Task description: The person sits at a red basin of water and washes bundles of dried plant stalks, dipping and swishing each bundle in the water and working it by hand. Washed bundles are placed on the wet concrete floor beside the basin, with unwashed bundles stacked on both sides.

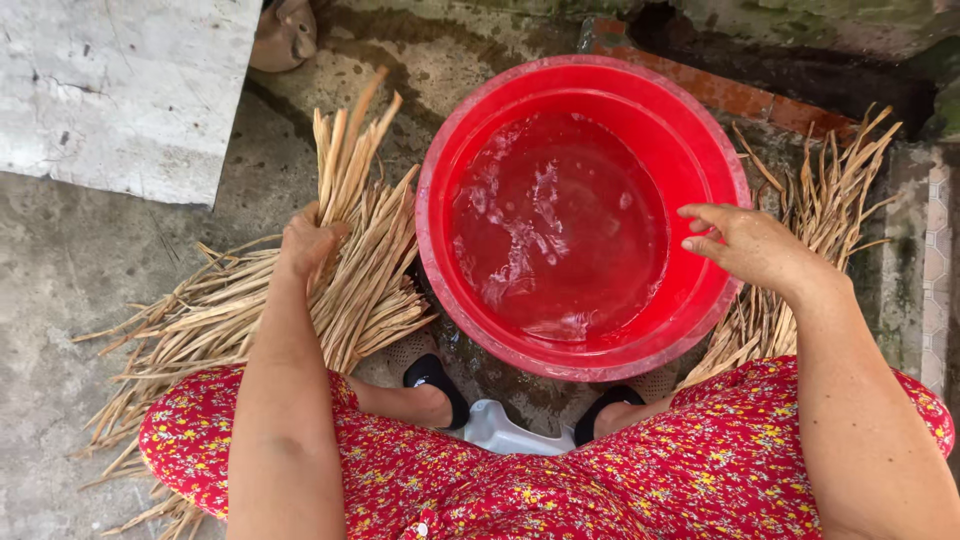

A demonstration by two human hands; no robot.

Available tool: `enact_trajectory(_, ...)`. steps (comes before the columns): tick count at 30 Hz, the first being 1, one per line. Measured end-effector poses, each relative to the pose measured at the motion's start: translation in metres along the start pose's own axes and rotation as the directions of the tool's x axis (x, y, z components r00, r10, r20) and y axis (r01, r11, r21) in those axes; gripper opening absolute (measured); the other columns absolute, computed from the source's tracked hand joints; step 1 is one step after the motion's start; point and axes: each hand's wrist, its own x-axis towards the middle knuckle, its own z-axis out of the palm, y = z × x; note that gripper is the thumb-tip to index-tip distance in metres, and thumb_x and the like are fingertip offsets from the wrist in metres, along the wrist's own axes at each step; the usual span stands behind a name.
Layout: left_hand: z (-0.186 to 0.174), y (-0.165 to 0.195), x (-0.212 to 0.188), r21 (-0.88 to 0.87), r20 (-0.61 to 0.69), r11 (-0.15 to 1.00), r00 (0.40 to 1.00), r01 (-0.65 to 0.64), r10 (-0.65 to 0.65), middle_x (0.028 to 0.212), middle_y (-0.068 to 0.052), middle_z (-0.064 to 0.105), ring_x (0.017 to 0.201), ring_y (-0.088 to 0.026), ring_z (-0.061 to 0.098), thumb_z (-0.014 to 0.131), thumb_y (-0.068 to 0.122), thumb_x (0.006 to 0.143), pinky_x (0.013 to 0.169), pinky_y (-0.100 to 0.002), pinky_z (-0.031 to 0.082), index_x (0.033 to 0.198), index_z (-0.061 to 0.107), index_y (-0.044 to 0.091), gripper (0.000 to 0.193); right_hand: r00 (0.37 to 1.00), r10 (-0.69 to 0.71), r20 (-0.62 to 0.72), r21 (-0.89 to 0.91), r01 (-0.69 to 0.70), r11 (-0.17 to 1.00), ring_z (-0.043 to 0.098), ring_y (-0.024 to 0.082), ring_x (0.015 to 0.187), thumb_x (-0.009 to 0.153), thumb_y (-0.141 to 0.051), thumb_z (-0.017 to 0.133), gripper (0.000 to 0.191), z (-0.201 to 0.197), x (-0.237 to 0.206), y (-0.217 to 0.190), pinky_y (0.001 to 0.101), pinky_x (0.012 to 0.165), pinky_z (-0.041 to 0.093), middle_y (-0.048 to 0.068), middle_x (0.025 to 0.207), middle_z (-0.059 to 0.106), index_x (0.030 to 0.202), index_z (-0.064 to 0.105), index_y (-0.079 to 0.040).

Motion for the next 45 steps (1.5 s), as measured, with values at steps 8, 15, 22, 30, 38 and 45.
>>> enact_trajectory(8,-0.006,0.092,-0.025,-0.122,0.092,0.991,0.993,-0.06,0.071,0.093,-0.021,0.075,0.076,-0.031,0.071,0.081,0.03,0.085,0.071,-0.047,0.057,0.126,0.065,0.006,0.051,0.981,-0.149,-0.122,-0.114,0.135,0.984,0.064,0.032,0.121,0.093,-0.036,0.066,0.058,0.01,0.003,-0.008,0.0433,0.105,0.05,0.015,0.141,0.061,0.148,0.054,-0.02)
enact_trajectory(15,0.055,0.19,-0.096,0.414,0.387,0.775,0.863,-0.477,0.325,0.108,-0.025,0.072,0.106,-0.039,0.069,0.082,0.05,0.079,0.097,-0.049,0.053,0.126,0.062,0.008,0.066,0.555,-0.71,-0.432,-0.37,0.609,0.702,0.047,0.039,0.14,0.084,-0.042,0.075,0.081,0.058,-0.013,-0.086,0.055,0.116,0.037,0.017,0.154,0.046,0.153,0.041,-0.019)
enact_trajectory(22,0.093,0.227,-0.156,0.127,0.64,0.706,0.602,-0.696,0.478,0.111,-0.018,0.074,0.108,-0.036,0.069,0.082,0.039,0.077,0.093,-0.05,0.054,0.12,0.064,0.011,0.054,0.824,-0.524,-0.213,-0.351,0.436,0.828,0.068,0.022,0.112,0.084,-0.024,0.078,0.08,0.103,-0.01,-0.112,0.0584,0.124,0.033,0.004,0.116,0.071,0.156,0.042,-0.021)
enact_trajectory(30,0.018,0.233,-0.126,0.459,0.218,0.595,0.733,-0.66,0.644,0.097,-0.004,0.074,0.088,-0.021,0.072,0.082,0.022,0.083,0.091,-0.048,0.05,0.115,0.068,0.02,0.035,0.967,-0.092,-0.236,0.344,0.172,0.923,0.073,0.016,0.094,0.084,-0.025,0.08,0.029,0.069,0.041,-0.051,0.0352,0.086,0.058,0.002,0.097,0.076,0.109,0.068,-0.016)
enact_trajectory(38,-0.072,0.226,-0.144,0.375,-0.556,0.607,0.354,-0.7,0.752,0.146,-0.032,0.044,0.136,-0.045,0.044,0.088,0.005,0.083,0.113,-0.052,0.039,0.141,0.055,0.001,0.067,0.877,0.098,-0.47,0.763,0.348,0.544,0.061,0.013,0.082,0.086,-0.021,0.083,0.037,0.108,0.11,-0.011,0.0309,0.075,0.05,0.005,0.093,0.069,0.118,0.071,-0.007)
enact_trajectory(45,-0.037,0.196,-0.125,-0.117,-0.46,0.711,0.673,-0.693,0.579,0.13,-0.012,0.065,0.106,-0.018,0.067,0.076,0.001,0.097,0.09,-0.029,0.053,0.135,0.064,0.007,0.04,0.987,0.163,0.003,0.689,-0.121,0.715,0.068,0.027,0.117,0.077,-0.026,0.089,0.063,0.254,0.144,0.026,0.0394,0.104,0.049,0.015,0.121,0.073,0.132,0.065,-0.008)
